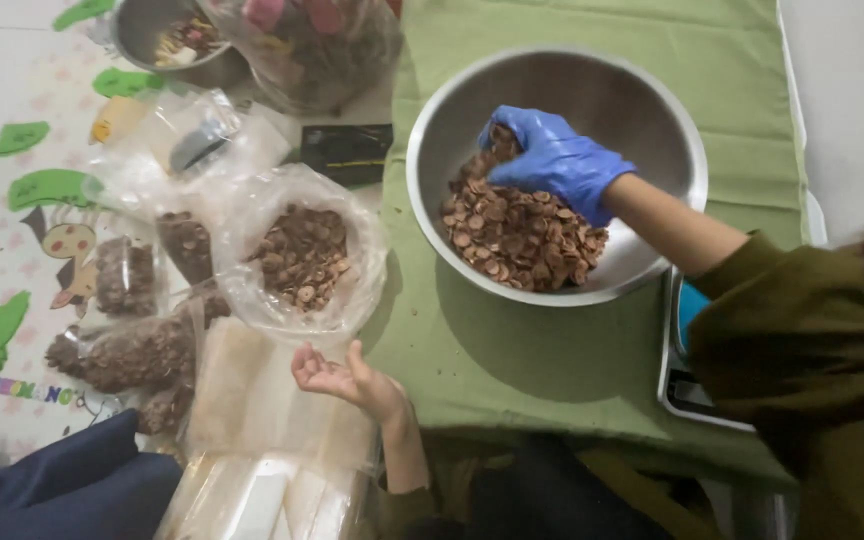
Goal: Transferring chocolate cereal shells from plastic bags into a large metal mixing bowl by hand.
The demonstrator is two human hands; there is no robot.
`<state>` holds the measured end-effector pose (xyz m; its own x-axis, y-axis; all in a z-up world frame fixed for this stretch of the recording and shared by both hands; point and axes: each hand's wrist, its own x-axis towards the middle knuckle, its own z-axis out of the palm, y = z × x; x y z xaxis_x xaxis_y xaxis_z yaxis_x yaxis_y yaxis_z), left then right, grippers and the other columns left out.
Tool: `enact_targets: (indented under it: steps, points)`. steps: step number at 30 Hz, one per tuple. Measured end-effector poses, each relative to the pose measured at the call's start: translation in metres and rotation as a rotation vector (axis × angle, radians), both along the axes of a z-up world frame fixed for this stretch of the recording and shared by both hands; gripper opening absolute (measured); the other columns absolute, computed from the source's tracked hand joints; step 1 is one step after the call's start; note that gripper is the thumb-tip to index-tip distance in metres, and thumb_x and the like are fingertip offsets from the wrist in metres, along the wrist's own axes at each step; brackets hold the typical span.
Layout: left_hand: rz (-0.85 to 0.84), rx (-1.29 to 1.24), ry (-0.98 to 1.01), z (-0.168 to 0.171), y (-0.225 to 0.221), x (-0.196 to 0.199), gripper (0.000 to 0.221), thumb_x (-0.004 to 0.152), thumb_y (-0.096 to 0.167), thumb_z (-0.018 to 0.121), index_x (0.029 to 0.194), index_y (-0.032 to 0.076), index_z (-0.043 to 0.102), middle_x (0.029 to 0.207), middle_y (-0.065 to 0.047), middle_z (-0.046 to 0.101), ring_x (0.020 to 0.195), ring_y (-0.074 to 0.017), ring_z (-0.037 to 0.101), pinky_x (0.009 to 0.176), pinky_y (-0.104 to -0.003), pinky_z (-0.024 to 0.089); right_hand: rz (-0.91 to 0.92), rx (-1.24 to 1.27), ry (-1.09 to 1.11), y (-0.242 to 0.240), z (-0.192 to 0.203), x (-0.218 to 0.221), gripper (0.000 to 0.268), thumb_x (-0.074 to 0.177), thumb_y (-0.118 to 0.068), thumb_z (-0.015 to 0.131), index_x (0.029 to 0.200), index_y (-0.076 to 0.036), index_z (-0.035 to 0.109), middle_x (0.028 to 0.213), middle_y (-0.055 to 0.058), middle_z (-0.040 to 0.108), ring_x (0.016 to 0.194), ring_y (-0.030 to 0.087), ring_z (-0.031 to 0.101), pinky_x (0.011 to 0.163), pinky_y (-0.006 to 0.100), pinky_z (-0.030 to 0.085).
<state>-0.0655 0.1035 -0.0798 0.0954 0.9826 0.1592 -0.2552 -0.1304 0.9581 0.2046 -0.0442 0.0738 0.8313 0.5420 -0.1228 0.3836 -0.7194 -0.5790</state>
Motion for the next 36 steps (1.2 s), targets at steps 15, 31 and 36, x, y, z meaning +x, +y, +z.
enact_targets:
  steps: [15,31,36]
  points:
    - [-0.031,-0.025,0.076,0.007,-0.005,0.0,0.068,0.09,-0.009,0.061,0.14,0.013,0.022,0.148,-0.02,0.025,0.149,-0.0381,0.015,0.122,-0.054,0.002,0.627,-0.487,-0.479,-0.085,-0.067,0.018,0.055,0.102,-0.026,0.053,0.155,-0.034,0.042,0.165,0.012,0.036,0.149,0.042,0.036,0.112,0.065,0.04]
    - [0.03,0.04,0.151,-0.052,0.006,-0.001,0.078,0.084,-0.003,0.071,0.146,0.014,0.026,0.148,-0.015,0.032,0.147,-0.0337,0.024,0.123,-0.052,0.007,0.862,0.518,0.071,0.076,0.005,-0.122,0.036,0.106,-0.024,0.05,0.137,-0.009,0.061,0.133,0.021,0.064,0.129,0.039,0.06,0.112,0.05,0.045]
    - [-0.001,-0.029,0.15,-0.036,0.001,-0.001,0.076,0.085,-0.003,0.067,0.146,0.014,0.025,0.147,-0.018,0.031,0.147,-0.0389,0.019,0.121,-0.057,0.004,0.663,0.334,-0.138,0.143,-0.073,-0.12,0.032,0.099,-0.024,0.061,0.127,-0.011,0.057,0.132,0.025,0.06,0.13,0.044,0.055,0.111,0.056,0.046]
